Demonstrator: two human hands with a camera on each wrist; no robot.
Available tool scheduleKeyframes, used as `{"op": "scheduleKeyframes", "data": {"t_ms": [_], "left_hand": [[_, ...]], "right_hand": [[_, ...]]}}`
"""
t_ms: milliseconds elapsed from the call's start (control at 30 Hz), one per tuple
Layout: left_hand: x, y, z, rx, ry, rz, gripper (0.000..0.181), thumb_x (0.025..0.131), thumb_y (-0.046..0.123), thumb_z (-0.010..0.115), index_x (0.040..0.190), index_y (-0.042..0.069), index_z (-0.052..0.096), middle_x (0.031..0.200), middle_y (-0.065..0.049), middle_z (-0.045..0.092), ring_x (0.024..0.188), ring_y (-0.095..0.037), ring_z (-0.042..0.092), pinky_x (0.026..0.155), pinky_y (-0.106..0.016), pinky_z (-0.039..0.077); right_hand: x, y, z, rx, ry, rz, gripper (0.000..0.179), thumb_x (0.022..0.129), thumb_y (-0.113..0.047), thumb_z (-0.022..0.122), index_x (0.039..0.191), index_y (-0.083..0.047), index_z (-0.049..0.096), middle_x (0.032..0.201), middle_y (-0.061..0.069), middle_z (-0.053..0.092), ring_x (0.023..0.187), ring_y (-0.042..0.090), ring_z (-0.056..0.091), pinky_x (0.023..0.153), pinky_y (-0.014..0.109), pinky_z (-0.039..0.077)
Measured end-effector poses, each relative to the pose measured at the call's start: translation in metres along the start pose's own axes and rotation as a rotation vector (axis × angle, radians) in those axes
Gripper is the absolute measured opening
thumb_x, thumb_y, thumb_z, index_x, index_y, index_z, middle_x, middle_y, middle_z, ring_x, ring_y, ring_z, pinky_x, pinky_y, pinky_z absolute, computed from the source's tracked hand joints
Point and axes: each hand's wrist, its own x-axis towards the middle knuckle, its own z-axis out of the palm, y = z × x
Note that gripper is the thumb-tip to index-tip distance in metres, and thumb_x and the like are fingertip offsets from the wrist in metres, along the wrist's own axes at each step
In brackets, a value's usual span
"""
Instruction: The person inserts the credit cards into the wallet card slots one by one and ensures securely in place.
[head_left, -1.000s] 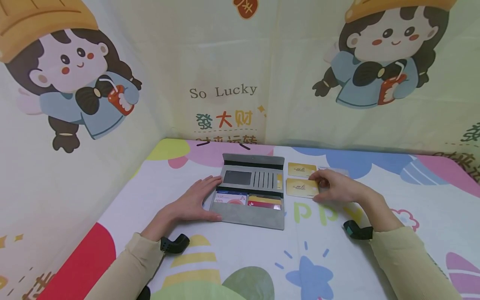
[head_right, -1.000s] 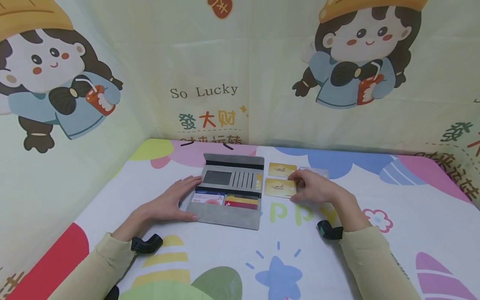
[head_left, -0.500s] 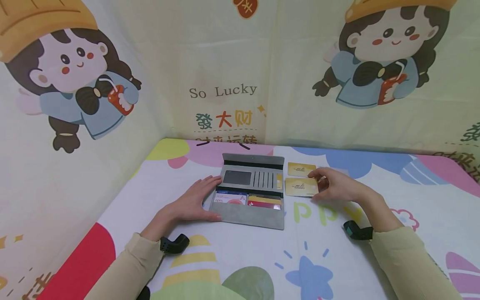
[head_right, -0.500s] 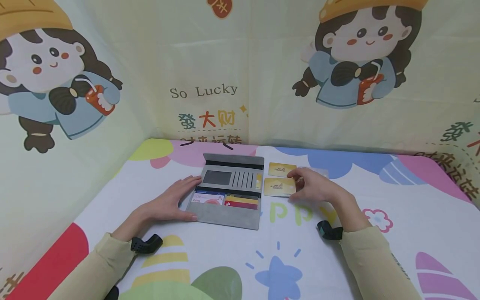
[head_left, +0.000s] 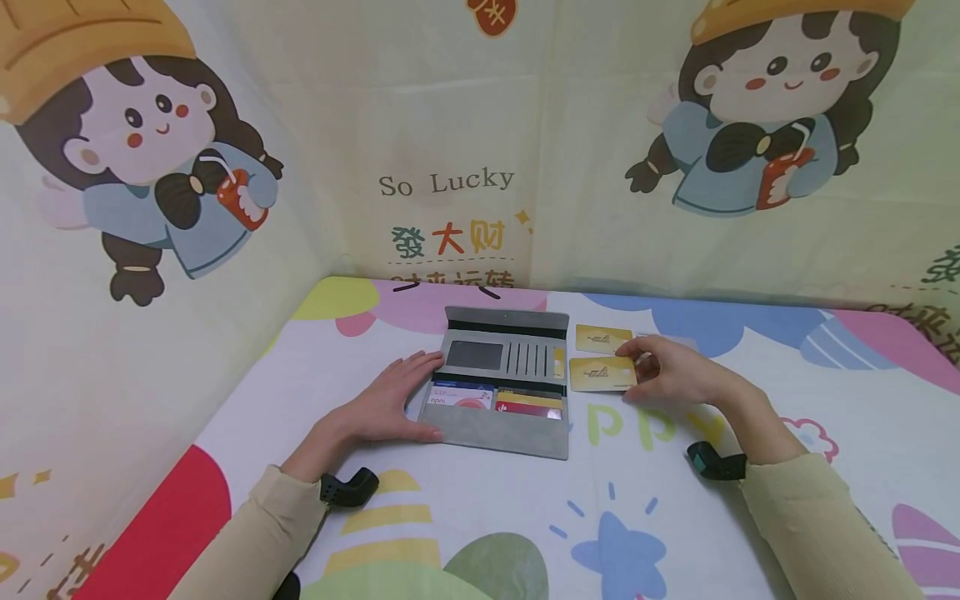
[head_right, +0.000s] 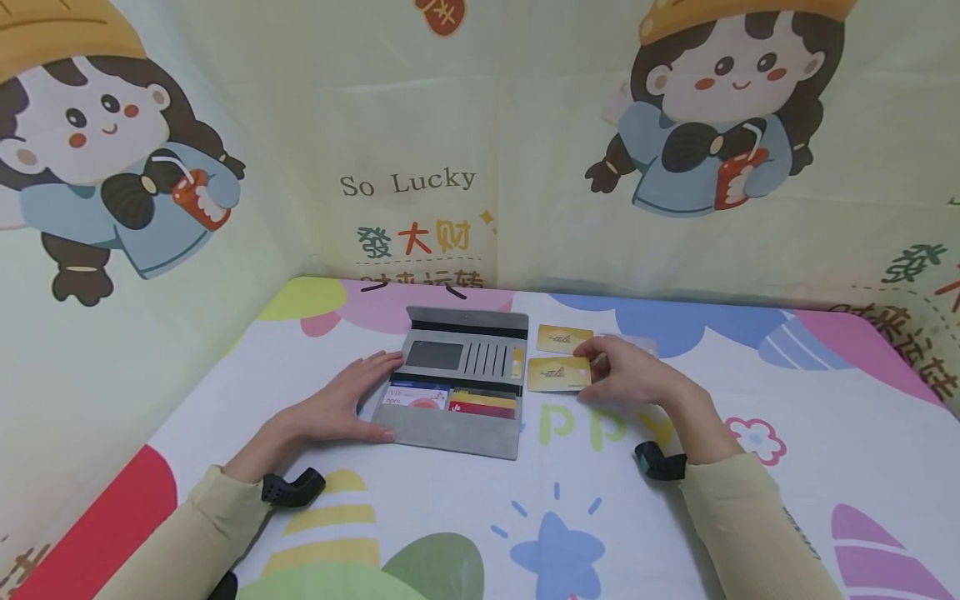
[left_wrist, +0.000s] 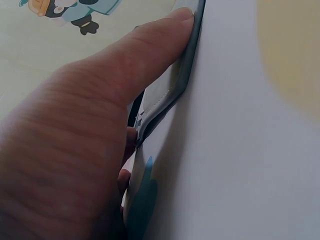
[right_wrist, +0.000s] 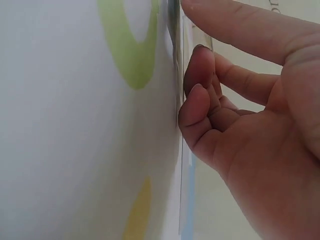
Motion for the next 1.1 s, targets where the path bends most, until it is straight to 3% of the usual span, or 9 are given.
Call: {"op": "scheduleKeyframes", "data": {"t_ms": [333,600,733,967,1100], "left_hand": [[0.0,0.0,-0.001,0.001,0.0,-0.001,0.106,0.077,0.056,0.078,0.158,0.006,0.032,0.165,-0.01,0.025,0.153,-0.032,0.012,0.122,-0.054,0.007],[0.0,-0.002,0.0,0.009,-0.001,0.0,0.107,0.076,0.057,0.078,0.158,0.006,0.031,0.165,-0.009,0.025,0.153,-0.031,0.011,0.122,-0.054,0.007],[0.0,-0.002,0.0,0.006,-0.001,0.002,0.107,0.076,0.057,0.078,0.158,0.006,0.031,0.165,-0.009,0.025,0.153,-0.032,0.011,0.122,-0.054,0.007],[0.0,-0.001,0.0,0.001,-0.004,0.0,0.107,0.076,0.057,0.078,0.158,0.007,0.031,0.165,-0.008,0.024,0.153,-0.031,0.01,0.122,-0.053,0.007],[0.0,-0.001,0.0,0.007,-0.005,-0.005,0.107,0.076,0.058,0.078,0.158,0.008,0.031,0.165,-0.008,0.024,0.153,-0.03,0.01,0.122,-0.053,0.007]], "right_hand": [[-0.001,-0.001,-0.001,-0.006,0.046,-0.02,0.059,0.084,-0.017,0.083,0.132,0.004,0.056,0.098,0.007,0.059,0.09,0.024,0.056,0.079,0.037,0.043],[0.004,-0.002,-0.002,0.041,0.07,-0.075,0.058,0.085,-0.013,0.082,0.133,0.006,0.055,0.088,0.005,0.055,0.085,0.022,0.055,0.073,0.028,0.042],[0.01,-0.005,-0.001,0.036,0.074,-0.082,0.058,0.086,-0.014,0.082,0.133,0.006,0.056,0.088,0.004,0.055,0.085,0.022,0.056,0.073,0.029,0.043],[0.018,-0.01,0.002,0.049,0.071,-0.072,0.057,0.087,-0.014,0.081,0.134,0.005,0.055,0.102,0.009,0.056,0.088,0.023,0.056,0.073,0.029,0.045],[0.021,-0.014,0.003,0.071,0.063,-0.088,0.058,0.086,-0.013,0.081,0.132,0.008,0.055,0.099,0.009,0.056,0.086,0.023,0.055,0.071,0.028,0.044]]}}
